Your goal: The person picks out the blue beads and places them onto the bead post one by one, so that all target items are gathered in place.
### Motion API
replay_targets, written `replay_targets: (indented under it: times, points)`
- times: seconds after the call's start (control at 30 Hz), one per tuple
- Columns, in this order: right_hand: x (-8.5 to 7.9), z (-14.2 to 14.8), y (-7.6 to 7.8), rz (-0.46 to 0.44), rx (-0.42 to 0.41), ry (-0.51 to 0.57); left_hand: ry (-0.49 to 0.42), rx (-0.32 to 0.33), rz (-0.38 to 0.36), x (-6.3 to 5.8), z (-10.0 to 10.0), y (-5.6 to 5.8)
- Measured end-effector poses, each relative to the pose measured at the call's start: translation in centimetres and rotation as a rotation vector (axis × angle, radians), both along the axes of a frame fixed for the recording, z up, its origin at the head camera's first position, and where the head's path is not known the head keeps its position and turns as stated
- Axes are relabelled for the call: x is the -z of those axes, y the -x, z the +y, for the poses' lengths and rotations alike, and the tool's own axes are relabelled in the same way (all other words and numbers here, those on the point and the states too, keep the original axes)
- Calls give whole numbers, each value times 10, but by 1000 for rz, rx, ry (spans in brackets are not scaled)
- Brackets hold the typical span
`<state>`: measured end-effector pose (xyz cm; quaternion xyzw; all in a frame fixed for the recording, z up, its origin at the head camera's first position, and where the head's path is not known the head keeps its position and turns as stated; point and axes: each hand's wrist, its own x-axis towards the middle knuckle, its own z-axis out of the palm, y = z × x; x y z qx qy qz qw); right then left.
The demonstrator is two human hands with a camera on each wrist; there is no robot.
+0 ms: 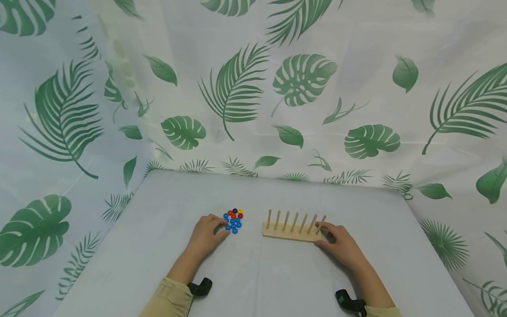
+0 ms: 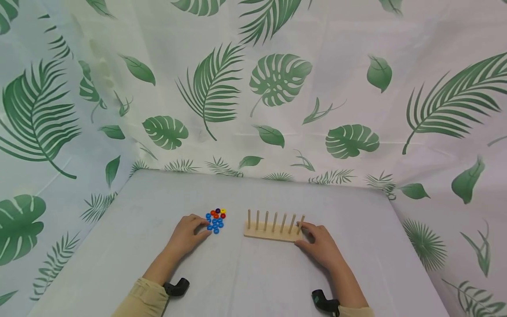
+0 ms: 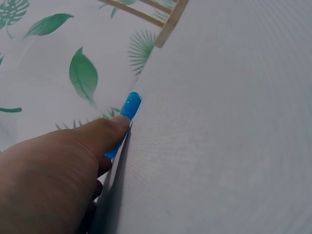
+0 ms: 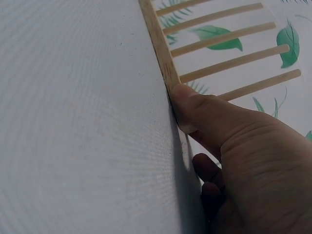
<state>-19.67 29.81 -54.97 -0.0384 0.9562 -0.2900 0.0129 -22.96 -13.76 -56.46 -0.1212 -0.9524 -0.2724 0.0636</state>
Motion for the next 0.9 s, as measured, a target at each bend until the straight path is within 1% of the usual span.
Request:
replay_targets:
  times: [0.23, 0.37, 0.67, 0.77, 0.9]
  points:
    - [-2, 0, -1, -4, 19, -14, 22, -27, 37, 2, 3, 0]
    - [-3, 0, -1, -16, 24, -11, 30, -41, 40, 3, 5, 0]
    - [-2, 2, 0, -11, 11, -14, 31, -45, 44, 2, 5, 0]
    - [-2, 2, 0, -14, 14, -12, 22, -43, 40, 3, 4, 0]
    - [-1, 3, 0, -22, 16, -16, -16, -38, 28, 2, 3, 0]
